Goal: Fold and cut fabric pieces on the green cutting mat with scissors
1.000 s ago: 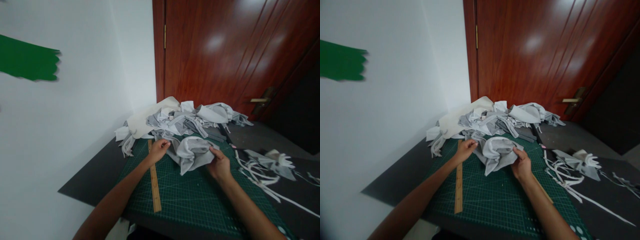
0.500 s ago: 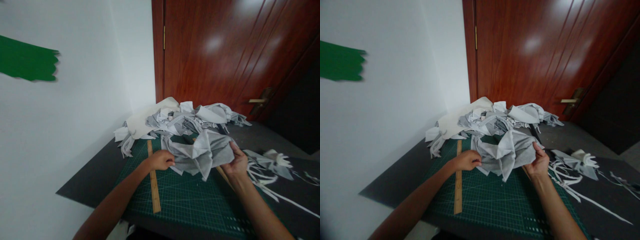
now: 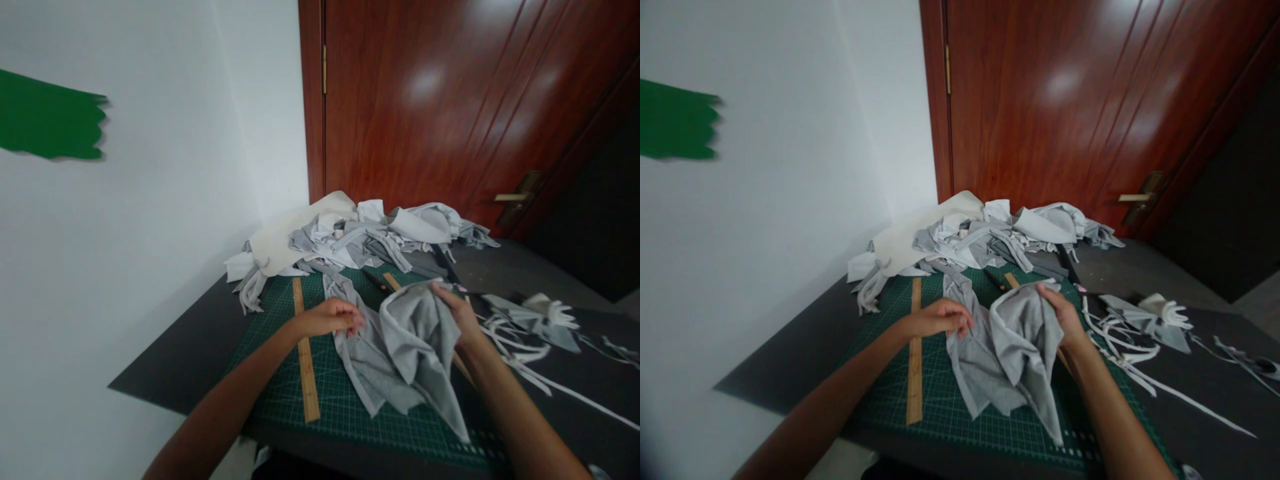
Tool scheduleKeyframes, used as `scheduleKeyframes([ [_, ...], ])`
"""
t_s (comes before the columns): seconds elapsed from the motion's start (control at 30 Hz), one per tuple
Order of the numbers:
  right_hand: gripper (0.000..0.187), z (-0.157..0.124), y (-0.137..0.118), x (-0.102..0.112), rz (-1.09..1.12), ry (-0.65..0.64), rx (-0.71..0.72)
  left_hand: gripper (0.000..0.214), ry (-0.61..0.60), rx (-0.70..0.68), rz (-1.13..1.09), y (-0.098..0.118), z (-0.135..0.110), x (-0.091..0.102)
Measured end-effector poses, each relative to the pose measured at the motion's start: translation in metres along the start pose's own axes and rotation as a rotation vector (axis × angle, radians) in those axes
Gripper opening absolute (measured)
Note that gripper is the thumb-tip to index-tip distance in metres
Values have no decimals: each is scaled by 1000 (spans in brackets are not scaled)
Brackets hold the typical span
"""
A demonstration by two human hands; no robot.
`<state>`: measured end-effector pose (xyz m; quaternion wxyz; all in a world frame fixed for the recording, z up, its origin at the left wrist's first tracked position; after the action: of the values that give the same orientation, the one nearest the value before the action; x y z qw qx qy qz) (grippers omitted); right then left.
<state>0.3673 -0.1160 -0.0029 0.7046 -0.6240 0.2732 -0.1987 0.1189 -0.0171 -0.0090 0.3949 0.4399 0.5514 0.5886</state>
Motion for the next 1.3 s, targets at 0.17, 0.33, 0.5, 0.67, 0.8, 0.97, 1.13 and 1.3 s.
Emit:
scheduleKeyframes([
  [0.17,39,-24,21,-57,-244,-336,-55,29,720,-325,639,13,-15,68],
  [0.33,27,-54,20,-97,-654,-554,367,45,548,-243,850,-9,-9,77],
  [0.5,46,-81,21,-121,-1104,-680,700,25,401,-199,949,-11,-3,63],
  [0.67,37,-91,10,-122,-1250,-749,729,18,407,-200,855,-9,-1,57],
  [0.8,26,-89,5,-114,-1279,-812,633,22,344,-214,711,-17,1,46],
  [0.97,49,-74,6,-106,-1324,-567,602,7,490,-215,274,-19,4,43],
  [1.13,28,-76,-3,-105,-980,-306,700,25,537,-180,-261,-21,9,29],
  [1.3,34,-89,2,-118,-841,-464,725,38,467,-132,-612,-31,12,1],
])
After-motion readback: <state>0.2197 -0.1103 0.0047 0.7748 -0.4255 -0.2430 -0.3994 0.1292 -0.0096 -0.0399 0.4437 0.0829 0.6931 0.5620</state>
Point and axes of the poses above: each hand's wrist, its own z-axis towards the middle knuckle, its own x-axis out of the back of the hand, y = z × x, the point moved 7 cm from there along z, towards the middle knuckle, and after that the axes turned 13 degrees about -z, right-handed, at the moved point
